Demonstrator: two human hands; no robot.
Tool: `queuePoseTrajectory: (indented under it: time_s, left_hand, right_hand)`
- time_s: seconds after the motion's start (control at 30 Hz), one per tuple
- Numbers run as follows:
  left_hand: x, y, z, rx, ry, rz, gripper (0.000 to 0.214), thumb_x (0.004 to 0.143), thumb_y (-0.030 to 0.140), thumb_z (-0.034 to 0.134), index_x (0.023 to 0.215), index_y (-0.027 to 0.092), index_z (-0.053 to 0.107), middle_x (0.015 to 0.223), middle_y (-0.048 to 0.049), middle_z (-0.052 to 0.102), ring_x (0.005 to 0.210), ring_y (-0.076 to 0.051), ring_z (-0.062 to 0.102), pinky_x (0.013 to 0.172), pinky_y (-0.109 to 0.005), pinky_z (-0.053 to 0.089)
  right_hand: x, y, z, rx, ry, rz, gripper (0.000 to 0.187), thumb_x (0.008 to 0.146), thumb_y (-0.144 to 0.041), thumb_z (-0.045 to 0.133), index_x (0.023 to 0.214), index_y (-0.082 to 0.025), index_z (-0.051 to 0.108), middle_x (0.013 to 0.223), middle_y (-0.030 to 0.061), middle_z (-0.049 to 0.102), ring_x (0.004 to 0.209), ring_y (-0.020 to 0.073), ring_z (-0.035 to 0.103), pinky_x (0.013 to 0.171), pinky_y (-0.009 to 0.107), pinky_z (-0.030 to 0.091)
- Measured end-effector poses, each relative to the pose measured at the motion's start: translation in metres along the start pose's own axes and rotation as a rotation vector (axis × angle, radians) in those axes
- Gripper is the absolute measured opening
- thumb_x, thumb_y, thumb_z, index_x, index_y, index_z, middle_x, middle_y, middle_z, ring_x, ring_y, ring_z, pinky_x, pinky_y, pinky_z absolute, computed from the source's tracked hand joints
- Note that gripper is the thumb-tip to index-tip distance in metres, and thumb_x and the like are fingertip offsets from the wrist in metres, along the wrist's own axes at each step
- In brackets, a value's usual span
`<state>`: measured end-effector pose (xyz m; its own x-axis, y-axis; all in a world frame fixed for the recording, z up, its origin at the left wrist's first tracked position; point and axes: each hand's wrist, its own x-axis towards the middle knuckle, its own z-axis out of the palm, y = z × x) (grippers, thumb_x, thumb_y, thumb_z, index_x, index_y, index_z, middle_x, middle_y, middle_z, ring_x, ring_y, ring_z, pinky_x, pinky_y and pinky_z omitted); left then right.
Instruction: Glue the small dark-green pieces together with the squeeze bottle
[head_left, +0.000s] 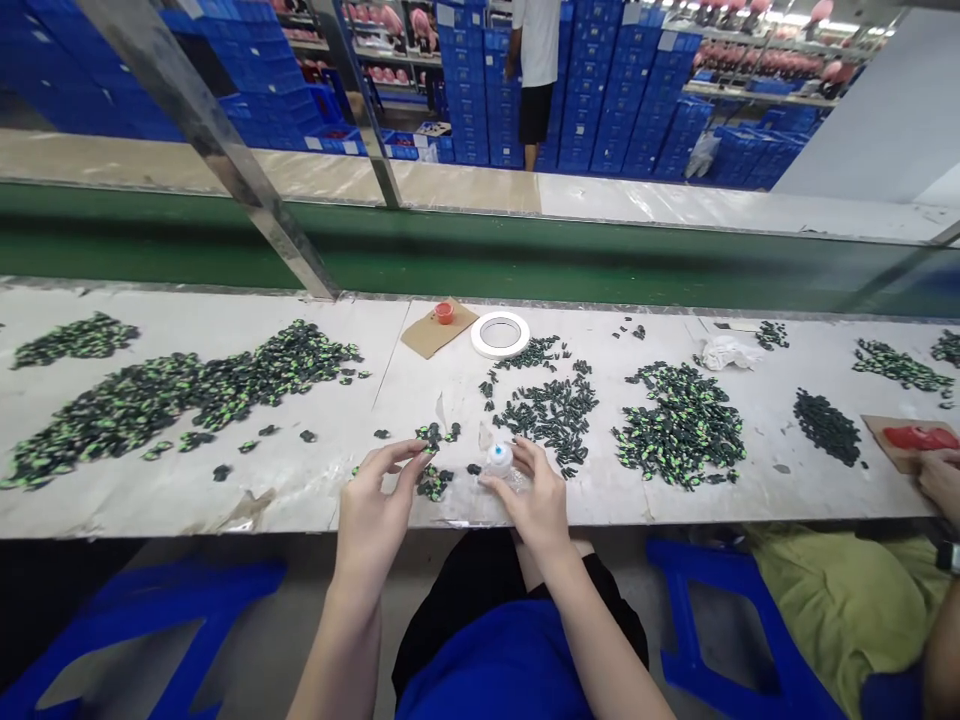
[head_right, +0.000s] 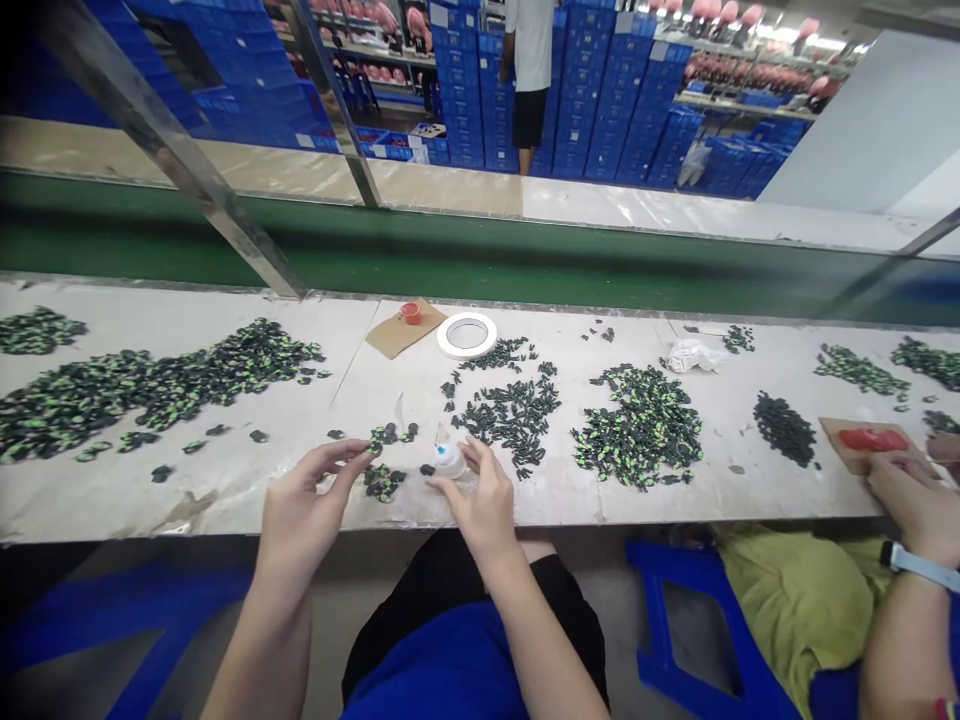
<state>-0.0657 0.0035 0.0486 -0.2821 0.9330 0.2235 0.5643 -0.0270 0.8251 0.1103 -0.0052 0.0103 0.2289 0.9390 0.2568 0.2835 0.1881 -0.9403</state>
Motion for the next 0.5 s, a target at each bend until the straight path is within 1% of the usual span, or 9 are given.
queuePoseTrajectory:
  time_s: [0.07,0.1,0.17,0.2,0.27,0.37,0.5]
  left_hand:
    - [-0.007,0.003,-0.001,-0.051,0.016,-0.026,0.021,0.079,0.043,0.062,0.083,0.023,0.070,0.087,-0.0034,0.072,0.069,-0.017,0.061,0.068,-0.031,0.053]
    - [-0.011,0.004,-0.001,-0.080,0.012,-0.027,0.022,0.079,0.042,0.063,0.082,0.022,0.070,0.086,-0.0035,0.072,0.069,-0.017,0.061,0.068,-0.031,0.053]
    - [-0.020,0.004,0.000,-0.133,-0.010,-0.018,0.021,0.078,0.041,0.064,0.082,0.022,0.070,0.085,-0.0038,0.072,0.068,-0.016,0.061,0.067,-0.030,0.053]
    - [-0.024,0.003,0.001,-0.155,-0.031,-0.012,0.021,0.079,0.041,0.064,0.082,0.021,0.071,0.084,-0.0039,0.071,0.069,-0.016,0.061,0.067,-0.030,0.053]
    - [-0.033,0.003,0.002,-0.192,-0.087,0.004,0.019,0.079,0.038,0.065,0.085,0.021,0.072,0.083,-0.0037,0.071,0.070,-0.016,0.062,0.067,-0.029,0.054]
    - [-0.043,0.010,0.005,-0.261,-0.179,0.041,0.017,0.080,0.035,0.065,0.088,0.022,0.074,0.083,-0.0038,0.072,0.074,-0.017,0.065,0.068,-0.028,0.055]
    - [-0.051,0.025,0.015,-0.347,-0.336,0.101,0.016,0.082,0.033,0.064,0.086,0.023,0.076,0.079,-0.0041,0.073,0.075,-0.018,0.067,0.066,-0.027,0.056]
  right_hand:
    - [-0.002,0.000,-0.016,-0.084,0.045,-0.071,0.059,0.065,-0.045,0.080,0.116,-0.021,0.063,0.104,0.0102,0.071,0.095,0.0262,0.066,0.083,0.042,0.055]
    - [-0.003,0.000,-0.027,-0.157,0.086,-0.105,0.053,0.069,-0.046,0.078,0.114,-0.022,0.065,0.102,0.0097,0.070,0.094,0.0261,0.063,0.083,0.043,0.054]
    - [-0.005,0.003,-0.050,-0.324,0.202,-0.136,0.031,0.080,-0.046,0.068,0.101,-0.024,0.071,0.091,0.0082,0.069,0.091,0.0256,0.058,0.081,0.043,0.050]
    - [-0.005,0.006,-0.061,-0.404,0.230,-0.133,0.026,0.083,-0.047,0.065,0.094,-0.025,0.074,0.088,0.0080,0.067,0.089,0.0257,0.055,0.080,0.043,0.048]
    - [-0.006,0.014,-0.077,-0.515,0.218,-0.117,0.027,0.085,-0.048,0.061,0.085,-0.026,0.076,0.084,0.0079,0.065,0.086,0.0256,0.051,0.077,0.042,0.045]
    - [-0.005,0.023,-0.085,-0.580,0.174,-0.066,0.032,0.087,-0.050,0.056,0.083,-0.025,0.076,0.082,0.0083,0.064,0.083,0.0254,0.048,0.075,0.041,0.043]
    - [-0.002,0.021,-0.082,-0.600,0.111,0.050,0.030,0.089,-0.044,0.053,0.084,-0.022,0.074,0.084,0.0088,0.065,0.085,0.0263,0.049,0.079,0.041,0.041]
